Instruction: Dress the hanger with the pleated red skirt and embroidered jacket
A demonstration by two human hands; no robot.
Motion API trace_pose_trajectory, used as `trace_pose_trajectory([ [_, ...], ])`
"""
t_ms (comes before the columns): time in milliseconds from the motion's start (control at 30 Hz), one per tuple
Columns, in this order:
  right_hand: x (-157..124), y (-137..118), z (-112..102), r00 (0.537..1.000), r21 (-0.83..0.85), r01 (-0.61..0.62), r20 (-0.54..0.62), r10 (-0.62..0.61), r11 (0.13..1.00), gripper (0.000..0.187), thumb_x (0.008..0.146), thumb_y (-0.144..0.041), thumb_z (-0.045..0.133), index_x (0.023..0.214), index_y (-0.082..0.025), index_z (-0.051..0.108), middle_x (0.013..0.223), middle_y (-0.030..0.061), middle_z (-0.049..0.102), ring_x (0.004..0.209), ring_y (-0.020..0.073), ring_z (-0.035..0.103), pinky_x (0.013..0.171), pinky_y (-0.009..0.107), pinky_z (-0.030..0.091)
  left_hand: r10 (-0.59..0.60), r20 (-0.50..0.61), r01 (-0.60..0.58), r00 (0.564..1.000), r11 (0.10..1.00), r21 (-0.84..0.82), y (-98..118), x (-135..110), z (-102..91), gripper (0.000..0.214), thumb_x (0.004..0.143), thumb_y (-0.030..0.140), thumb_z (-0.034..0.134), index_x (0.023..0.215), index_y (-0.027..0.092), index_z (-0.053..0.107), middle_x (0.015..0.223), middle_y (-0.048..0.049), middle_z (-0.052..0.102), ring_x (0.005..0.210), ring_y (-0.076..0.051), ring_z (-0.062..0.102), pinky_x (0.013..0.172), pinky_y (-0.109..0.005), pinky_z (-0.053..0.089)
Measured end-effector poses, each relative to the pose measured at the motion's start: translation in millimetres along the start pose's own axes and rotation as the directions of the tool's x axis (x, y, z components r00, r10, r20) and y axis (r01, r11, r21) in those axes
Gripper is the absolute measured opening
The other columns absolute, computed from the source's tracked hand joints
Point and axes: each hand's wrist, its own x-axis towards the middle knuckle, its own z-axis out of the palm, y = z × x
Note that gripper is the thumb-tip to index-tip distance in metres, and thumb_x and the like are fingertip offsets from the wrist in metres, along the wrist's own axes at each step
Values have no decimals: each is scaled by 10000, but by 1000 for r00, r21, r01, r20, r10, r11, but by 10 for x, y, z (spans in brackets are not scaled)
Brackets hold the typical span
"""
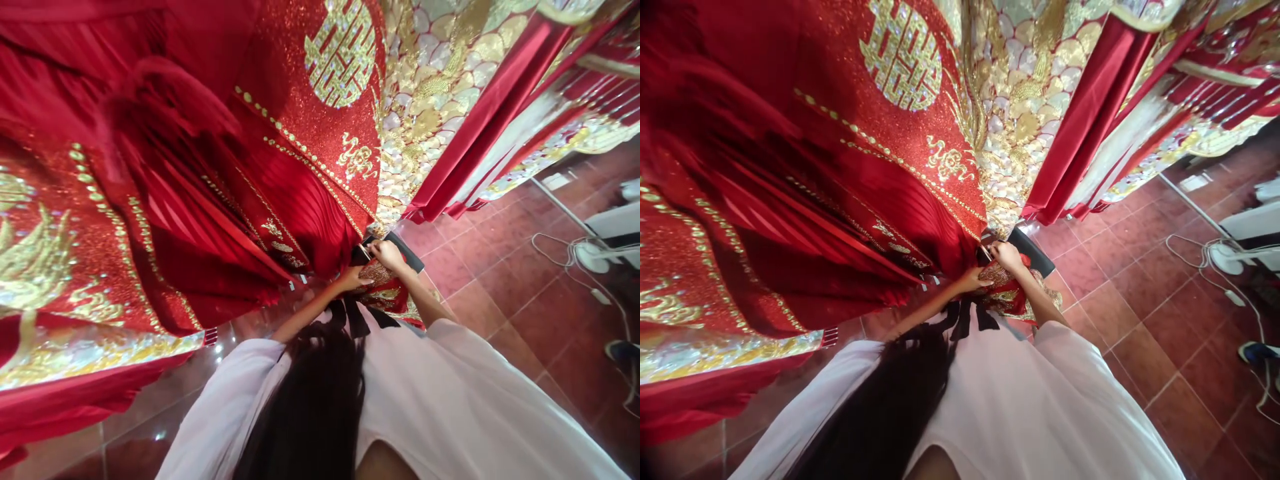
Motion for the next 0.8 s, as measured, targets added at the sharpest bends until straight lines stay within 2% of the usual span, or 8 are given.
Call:
trace_pose_trajectory([
  [167, -269, -332, -644, 950, -7, 275, 157, -271, 961, 444, 930, -476, 408, 861, -128, 675, 765, 81, 633, 672, 127, 533, 673, 238, 329, 79, -82, -54, 994, 961, 270, 357, -477, -391, 213, 787, 248, 568, 881, 124, 714, 846, -88, 687, 880, -240, 597, 925, -386, 342],
  [233, -312, -451, -936, 802, 121, 487, 329, -498, 865, 452, 889, -521, 474, 915, -126, 694, 764, 61, 638, 659, 111, 523, 662, 231, 341, 263, -136, -162, 955, 848, 505, 577, -784, -566, 309, 817, 211, 530, 1087, 183, 676, 854, -66, 689, 821, -199, 589, 890, -372, 323],
  [333, -238, -663, -1255, 553, 300, 656, 435, -711, 693, 479, 823, -522, 581, 1058, -117, 684, 893, 75, 663, 759, 120, 562, 695, 229, 382, 606, -151, -234, 781, 507, 829, 912, -1244, -755, 314, 866, 162, 451, 1106, 163, 654, 631, -14, 626, 606, -137, 523, 748, -328, 329],
  [433, -111, -953, -1430, 429, 275, 769, 448, -784, 577, 429, 863, -464, 558, 1077, -113, 682, 953, 96, 670, 824, 124, 588, 735, 235, 406, 752, -181, -155, 634, 353, 923, 1161, -1621, -885, 259, 870, 131, 437, 1000, 144, 661, 548, 17, 549, 536, -115, 462, 693, -310, 350],
  [567, -166, -1413, -1676, 357, -9, 929, 292, -887, 371, 343, 966, -321, 415, 1141, -149, 655, 983, 83, 678, 863, 122, 620, 777, 256, 422, 820, -344, -40, 457, 405, 913, 1330, -2031, -1021, 192, 862, 153, 474, 917, 185, 655, 591, 17, 511, 590, -120, 493, 758, -312, 472],
  [667, -362, -1717, -1906, 176, -308, 932, -75, -981, 191, 351, 987, -237, 344, 1194, -145, 612, 1084, 78, 658, 967, 141, 619, 832, 290, 439, 786, -553, 48, 276, 563, 825, 1435, -2298, -1070, 163, 821, 143, 531, 916, 201, 650, 851, -22, 620, 800, -153, 596, 818, -326, 526],
  [733, -478, -1892, -1997, 28, -440, 887, -251, -968, 140, 365, 993, -235, 304, 1112, -127, 631, 998, 69, 673, 909, 133, 626, 813, 282, 457, 680, -677, 92, 283, 683, 724, 1521, -2425, -1068, 213, 808, 124, 543, 982, 200, 639, 1044, -35, 642, 959, -182, 613, 868, -332, 521],
  [800, -552, -2062, -1992, -18, -487, 863, -300, -954, 137, 392, 999, -253, 265, 1014, -132, 637, 859, 49, 670, 783, 114, 617, 712, 251, 456, 553, -755, 94, 353, 782, 616, 1593, -2475, -1038, 296, 813, 135, 556, 1095, 206, 609, 1122, -34, 640, 1027, -190, 612, 918, -329, 504],
])
